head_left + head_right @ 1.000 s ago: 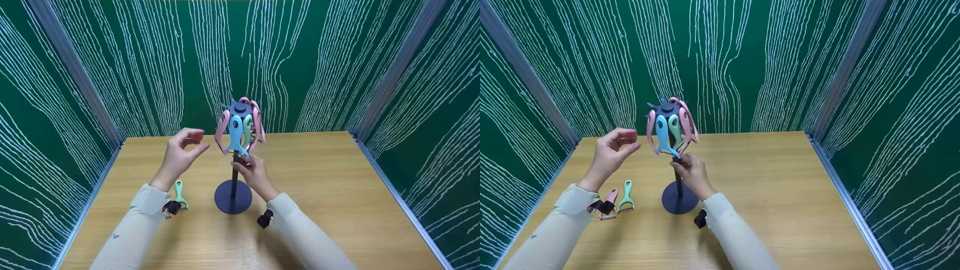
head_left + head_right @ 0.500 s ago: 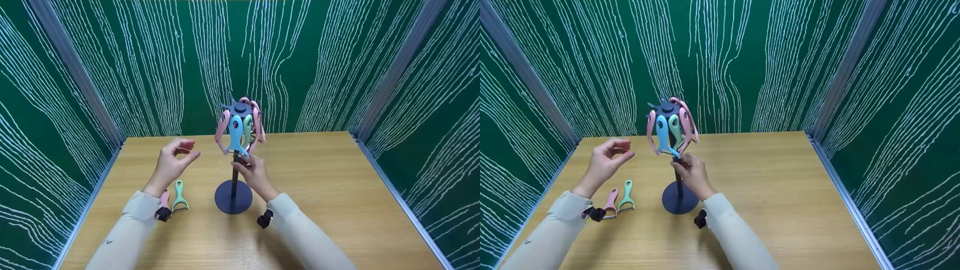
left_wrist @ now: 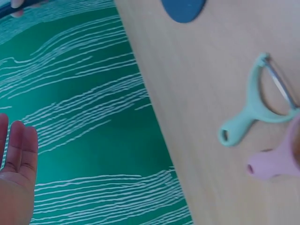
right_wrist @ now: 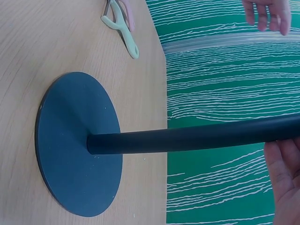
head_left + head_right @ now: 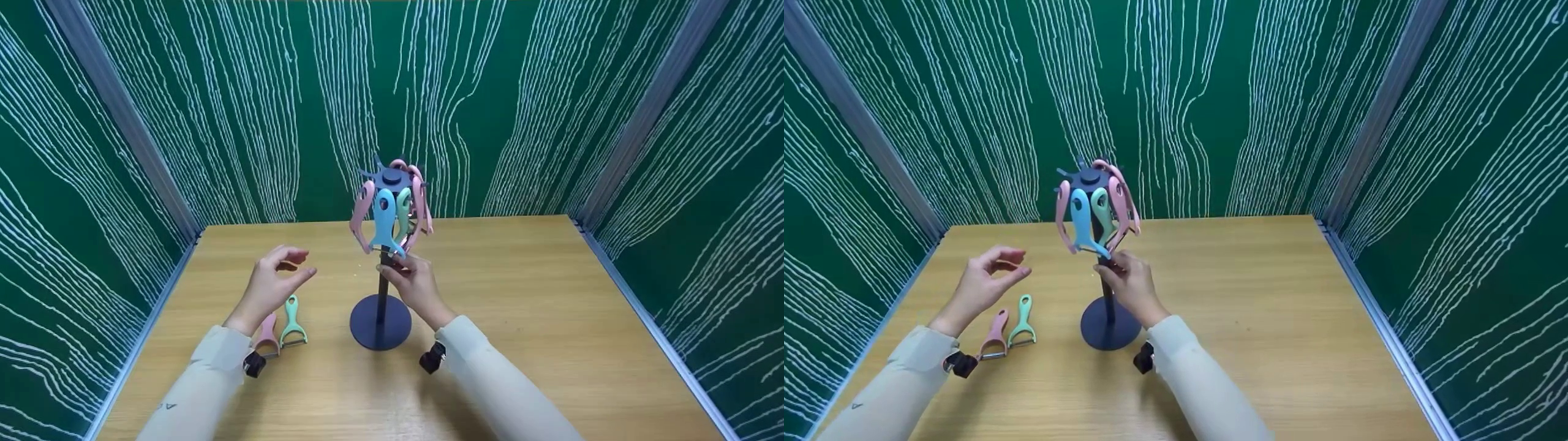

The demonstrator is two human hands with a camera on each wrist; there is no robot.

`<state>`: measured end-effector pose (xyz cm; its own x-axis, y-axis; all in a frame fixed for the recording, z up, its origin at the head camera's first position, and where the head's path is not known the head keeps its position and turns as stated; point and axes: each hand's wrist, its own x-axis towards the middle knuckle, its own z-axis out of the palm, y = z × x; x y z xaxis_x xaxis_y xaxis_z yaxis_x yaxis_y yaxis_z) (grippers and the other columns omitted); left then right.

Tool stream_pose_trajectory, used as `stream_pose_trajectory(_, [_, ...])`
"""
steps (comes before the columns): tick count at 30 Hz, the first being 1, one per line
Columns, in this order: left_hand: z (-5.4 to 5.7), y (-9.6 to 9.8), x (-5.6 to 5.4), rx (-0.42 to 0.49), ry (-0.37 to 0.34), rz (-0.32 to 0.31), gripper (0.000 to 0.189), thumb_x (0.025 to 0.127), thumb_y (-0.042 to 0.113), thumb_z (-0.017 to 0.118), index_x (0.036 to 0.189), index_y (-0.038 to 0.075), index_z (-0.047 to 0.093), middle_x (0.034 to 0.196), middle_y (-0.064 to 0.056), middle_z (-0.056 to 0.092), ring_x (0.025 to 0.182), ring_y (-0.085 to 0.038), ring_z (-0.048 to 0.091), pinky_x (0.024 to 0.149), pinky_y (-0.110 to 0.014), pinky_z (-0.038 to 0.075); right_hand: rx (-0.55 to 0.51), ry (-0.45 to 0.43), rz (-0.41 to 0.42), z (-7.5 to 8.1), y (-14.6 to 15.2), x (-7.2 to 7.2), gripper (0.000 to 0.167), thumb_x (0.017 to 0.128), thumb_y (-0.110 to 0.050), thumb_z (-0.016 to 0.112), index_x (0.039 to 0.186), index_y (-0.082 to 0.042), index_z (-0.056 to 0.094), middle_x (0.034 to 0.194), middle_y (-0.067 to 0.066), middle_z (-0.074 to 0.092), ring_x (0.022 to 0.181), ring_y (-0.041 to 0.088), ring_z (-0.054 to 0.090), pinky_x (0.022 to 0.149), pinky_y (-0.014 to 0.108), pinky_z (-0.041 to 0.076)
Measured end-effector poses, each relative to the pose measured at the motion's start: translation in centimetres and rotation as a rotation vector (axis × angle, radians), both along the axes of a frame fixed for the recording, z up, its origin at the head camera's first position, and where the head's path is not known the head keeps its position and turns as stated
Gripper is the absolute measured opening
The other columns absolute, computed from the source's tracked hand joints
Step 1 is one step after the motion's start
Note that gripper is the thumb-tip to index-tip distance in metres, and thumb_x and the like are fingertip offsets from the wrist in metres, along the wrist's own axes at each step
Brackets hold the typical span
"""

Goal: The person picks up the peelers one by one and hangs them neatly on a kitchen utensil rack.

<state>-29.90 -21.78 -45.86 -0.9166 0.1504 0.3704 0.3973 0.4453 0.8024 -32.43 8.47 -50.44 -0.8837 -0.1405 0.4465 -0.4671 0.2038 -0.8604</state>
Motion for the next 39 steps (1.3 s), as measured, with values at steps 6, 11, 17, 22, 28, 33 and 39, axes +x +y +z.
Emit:
stream_pose_trajectory(6, [-1.6, -1.0, 0.2, -0.031, -0.046, 0.004, 0.035, 0.098, 0.017, 0.083, 0.13, 0.005, 0.073, 0.127, -0.012, 0.072, 0.122, -0.031, 0.066, 0.11, -0.053, 0.054, 0.0, -0.019, -0.003, 0.1, 0.0, 0.1, 0.016, 0.101, -0.006, 0.077, 0.116, -0.002, 0.082, 0.111, 0.016, 0.078, 0.096, 0.027, 0.078, 0.084, 0.031, 0.067])
stream_pose_trajectory(11, [-2.7, -1.8, 0.7, -0.091, -0.094, 0.015, 0.038, 0.1, 0.021, 0.081, 0.133, 0.005, 0.071, 0.13, -0.012, 0.071, 0.123, -0.032, 0.065, 0.111, -0.053, 0.053, -0.013, -0.035, -0.002, 0.1, 0.1, 0.0, 0.018, 0.102, -0.007, 0.076, 0.118, -0.002, 0.081, 0.113, 0.016, 0.078, 0.097, 0.026, 0.078, 0.086, 0.034, 0.067])
stream_pose_trajectory(17, [-4.0, -2.9, 1.3, -0.135, -0.169, 0.037, 0.043, 0.101, 0.025, 0.08, 0.138, 0.007, 0.068, 0.134, -0.013, 0.069, 0.128, -0.035, 0.062, 0.113, -0.055, 0.052, -0.004, -0.016, 0.005, 0.1, 0.1, 0.0, 0.018, 0.102, -0.008, 0.075, 0.118, -0.001, 0.081, 0.112, 0.016, 0.078, 0.097, 0.024, 0.078, 0.086, 0.033, 0.067])
stream_pose_trajectory(22, [-5.3, -3.7, 1.6, -0.155, -0.2, 0.041, 0.041, 0.101, 0.021, 0.08, 0.137, 0.006, 0.069, 0.133, -0.013, 0.07, 0.126, -0.036, 0.063, 0.112, -0.053, 0.052, -0.002, -0.015, 0.012, 0.1, 0.2, 0.1, 0.018, 0.102, -0.008, 0.075, 0.118, -0.002, 0.081, 0.112, 0.015, 0.078, 0.097, 0.024, 0.078, 0.086, 0.032, 0.067])
stream_pose_trajectory(28, [-6.6, -4.7, 1.8, -0.195, -0.203, 0.056, 0.039, 0.1, 0.019, 0.081, 0.134, 0.004, 0.07, 0.13, -0.016, 0.072, 0.119, -0.036, 0.067, 0.106, -0.05, 0.054, -0.002, -0.002, 0.002, 0.2, 0.1, 0.1, 0.016, 0.101, -0.008, 0.076, 0.115, -0.001, 0.081, 0.109, 0.016, 0.078, 0.093, 0.025, 0.078, 0.084, 0.03, 0.067])
stream_pose_trajectory(33, [-7.5, -5.6, 2.0, -0.221, -0.199, 0.08, 0.036, 0.098, 0.017, 0.082, 0.13, 0.002, 0.072, 0.125, -0.016, 0.072, 0.11, -0.031, 0.069, 0.098, -0.042, 0.057, 0.005, 0.005, -0.003, 0.2, 0.1, 0.1, 0.015, 0.101, -0.007, 0.076, 0.113, 0.001, 0.081, 0.106, 0.018, 0.078, 0.091, 0.026, 0.079, 0.081, 0.026, 0.066])
stream_pose_trajectory(39, [-8.4, -6.4, 2.2, -0.249, -0.196, 0.096, 0.036, 0.098, 0.016, 0.083, 0.128, 0.001, 0.073, 0.121, -0.016, 0.072, 0.11, -0.029, 0.067, 0.096, -0.046, 0.058, 0.006, -0.007, 0.006, 0.2, 0.1, 0.2, 0.017, 0.102, -0.008, 0.076, 0.116, 0.0, 0.081, 0.108, 0.017, 0.079, 0.093, 0.027, 0.079, 0.083, 0.029, 0.067])
